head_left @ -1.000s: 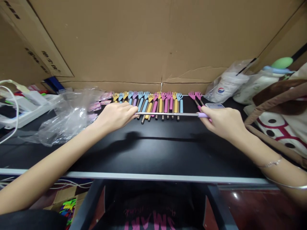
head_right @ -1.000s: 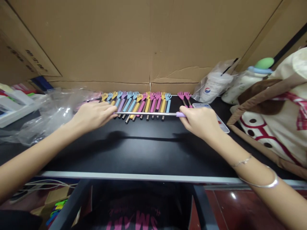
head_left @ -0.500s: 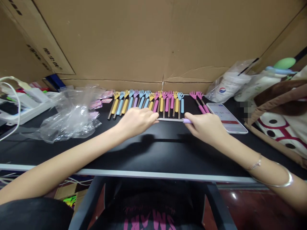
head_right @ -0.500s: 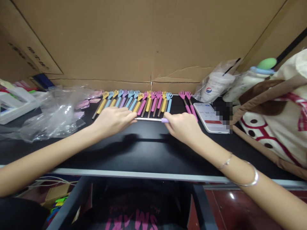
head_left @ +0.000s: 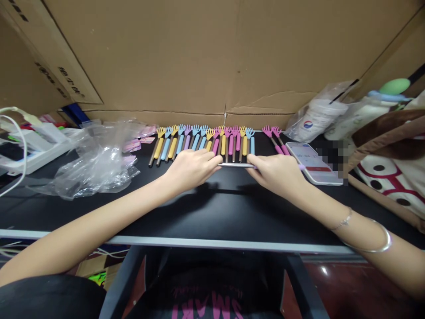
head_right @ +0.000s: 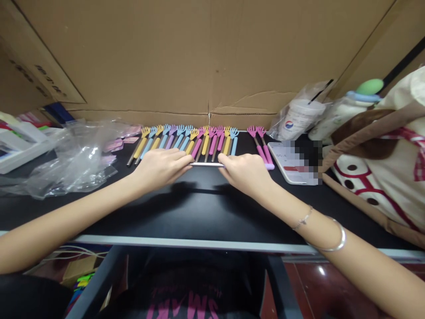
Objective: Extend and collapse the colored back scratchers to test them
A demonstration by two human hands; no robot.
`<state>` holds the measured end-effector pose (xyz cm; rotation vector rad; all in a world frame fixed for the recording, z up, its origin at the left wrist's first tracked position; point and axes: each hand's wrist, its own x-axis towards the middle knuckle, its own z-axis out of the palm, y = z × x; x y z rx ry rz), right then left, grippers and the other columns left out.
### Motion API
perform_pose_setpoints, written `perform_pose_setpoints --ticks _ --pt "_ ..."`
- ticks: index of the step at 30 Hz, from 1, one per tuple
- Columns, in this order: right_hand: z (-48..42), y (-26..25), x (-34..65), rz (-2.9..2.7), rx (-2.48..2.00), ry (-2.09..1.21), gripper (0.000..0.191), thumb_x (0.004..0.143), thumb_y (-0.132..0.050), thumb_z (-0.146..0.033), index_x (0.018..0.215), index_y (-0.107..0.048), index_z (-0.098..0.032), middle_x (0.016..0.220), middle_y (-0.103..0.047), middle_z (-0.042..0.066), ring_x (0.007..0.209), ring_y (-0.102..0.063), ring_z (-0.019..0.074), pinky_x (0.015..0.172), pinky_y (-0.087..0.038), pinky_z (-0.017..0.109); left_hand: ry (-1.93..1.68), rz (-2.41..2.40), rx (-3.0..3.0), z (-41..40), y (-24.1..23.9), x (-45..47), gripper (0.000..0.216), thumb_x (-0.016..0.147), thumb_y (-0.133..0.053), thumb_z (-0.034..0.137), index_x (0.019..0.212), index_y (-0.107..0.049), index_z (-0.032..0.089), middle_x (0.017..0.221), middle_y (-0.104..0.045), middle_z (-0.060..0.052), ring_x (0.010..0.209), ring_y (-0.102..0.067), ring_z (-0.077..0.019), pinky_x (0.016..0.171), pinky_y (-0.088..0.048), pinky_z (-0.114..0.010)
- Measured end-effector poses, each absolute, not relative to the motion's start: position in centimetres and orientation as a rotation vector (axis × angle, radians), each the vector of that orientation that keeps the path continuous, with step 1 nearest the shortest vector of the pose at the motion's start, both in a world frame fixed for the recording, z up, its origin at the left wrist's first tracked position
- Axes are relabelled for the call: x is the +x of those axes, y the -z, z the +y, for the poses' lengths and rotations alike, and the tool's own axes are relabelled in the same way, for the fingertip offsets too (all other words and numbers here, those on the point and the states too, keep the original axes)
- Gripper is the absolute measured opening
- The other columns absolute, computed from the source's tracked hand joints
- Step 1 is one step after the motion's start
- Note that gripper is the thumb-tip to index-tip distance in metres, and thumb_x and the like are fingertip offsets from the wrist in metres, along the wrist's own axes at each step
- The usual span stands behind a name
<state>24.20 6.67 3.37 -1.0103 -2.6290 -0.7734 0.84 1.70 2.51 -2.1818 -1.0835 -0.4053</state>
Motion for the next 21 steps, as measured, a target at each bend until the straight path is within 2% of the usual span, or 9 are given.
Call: perform_pose_setpoints --ticks 6,10,14,21 --pt "6.51 -3.24 23.63 -2.661 -0.929 0.815 0.035 0.095 -0.033 -0.036 0.080 -0.058 -0.018 0.063 -0.064 0.003 0.049 -0.053 0.0131 0.048 -0.010 0.026 0.354 -1.091 -2.145 1.55 -2.58 0.86 0.021 0.096 -0.043 0.028 0.086 -0.058 0.018 0.074 -0.062 -0.003 0.075 -0.059 -0.0174 0.060 -0.036 -0.030" --pt "6.81 -3.47 23.32 -2.673 -0.907 0.830 0.037 0.096 -0.032 -0.037 0.080 -0.059 -0.017 0.062 -0.064 0.003 0.050 -0.054 0.0134 0.048 -0.009 0.026 0.352 -1.085 -2.128 1.54 -2.70 0.90 0.023 0.097 -0.040 0.027 0.086 -0.058 0.018 0.075 -0.063 -0.003 0.077 -0.058 -0.0181 0.064 -0.037 -0.031" --pt "7.26 -3.61 23.15 -2.674 -0.897 0.834 0.037 0.096 -0.032 -0.038 0.082 -0.059 -0.017 0.062 -0.064 0.004 0.052 -0.055 0.0137 0.049 -0.010 0.026 0.362 -1.058 -2.038 1.55 -2.93 0.82 0.025 0.098 -0.039 0.027 0.086 -0.059 0.017 0.078 -0.063 -0.005 0.084 -0.057 -0.0205 0.076 -0.038 -0.034" --pt "7.42 -2.76 23.76 -2.736 -0.900 0.836 0.038 0.096 -0.032 -0.038 0.080 -0.059 -0.017 0.061 -0.064 0.005 0.049 -0.052 0.0127 0.049 -0.010 0.027 0.359 -0.965 -2.054 1.67 -2.24 0.44 0.023 0.097 -0.044 0.026 0.081 -0.059 0.018 0.067 -0.059 -0.001 0.069 -0.056 -0.0162 0.059 -0.033 -0.030"
